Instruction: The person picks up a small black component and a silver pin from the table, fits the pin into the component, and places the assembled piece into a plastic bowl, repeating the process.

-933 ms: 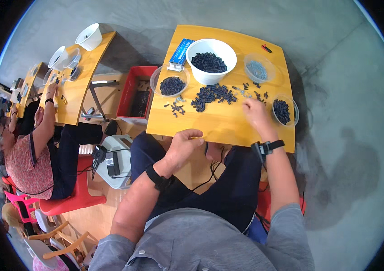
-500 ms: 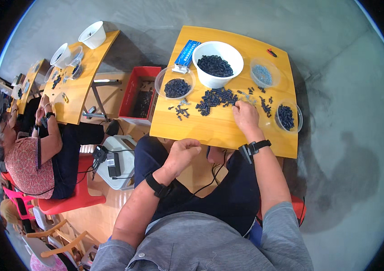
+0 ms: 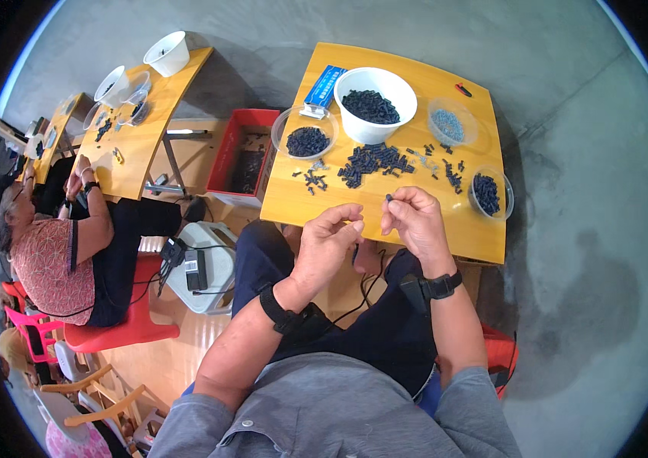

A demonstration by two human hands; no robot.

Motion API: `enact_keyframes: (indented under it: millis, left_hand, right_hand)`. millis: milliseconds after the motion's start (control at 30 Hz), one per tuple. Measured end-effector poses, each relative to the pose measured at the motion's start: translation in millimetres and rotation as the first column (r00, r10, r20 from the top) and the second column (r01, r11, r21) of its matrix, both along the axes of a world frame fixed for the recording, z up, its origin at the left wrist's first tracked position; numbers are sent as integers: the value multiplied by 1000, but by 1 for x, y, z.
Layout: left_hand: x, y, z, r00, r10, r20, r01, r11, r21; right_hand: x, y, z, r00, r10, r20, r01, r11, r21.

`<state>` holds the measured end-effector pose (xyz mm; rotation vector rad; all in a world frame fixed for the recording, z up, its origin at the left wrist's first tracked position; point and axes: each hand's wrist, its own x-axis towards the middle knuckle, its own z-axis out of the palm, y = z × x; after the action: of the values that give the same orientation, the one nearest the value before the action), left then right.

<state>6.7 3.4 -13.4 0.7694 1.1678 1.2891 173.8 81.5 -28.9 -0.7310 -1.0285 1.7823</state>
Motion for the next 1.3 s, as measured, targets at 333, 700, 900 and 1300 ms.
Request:
enact_keyframes:
  millis: [333, 700, 900, 1300]
  left_hand:
    - [5, -17, 13, 989, -60, 135, 41, 989, 139]
    - [-21, -6, 8, 952, -296, -75, 282, 947, -151]
    - [-22, -3, -6, 961, -271, -52, 257, 947, -191]
    - [-22, -8, -20, 958, -284, 37, 284, 924, -256]
  right_hand:
    - [-3, -28, 20, 984, 162, -79, -165, 986, -34]
    - [-13, -46, 35, 805, 181, 565, -256, 965, 55]
    - [-11, -33, 20, 800, 185, 570, -247, 968, 32]
    - [54, 96, -52, 289, -550, 783, -159, 779, 606]
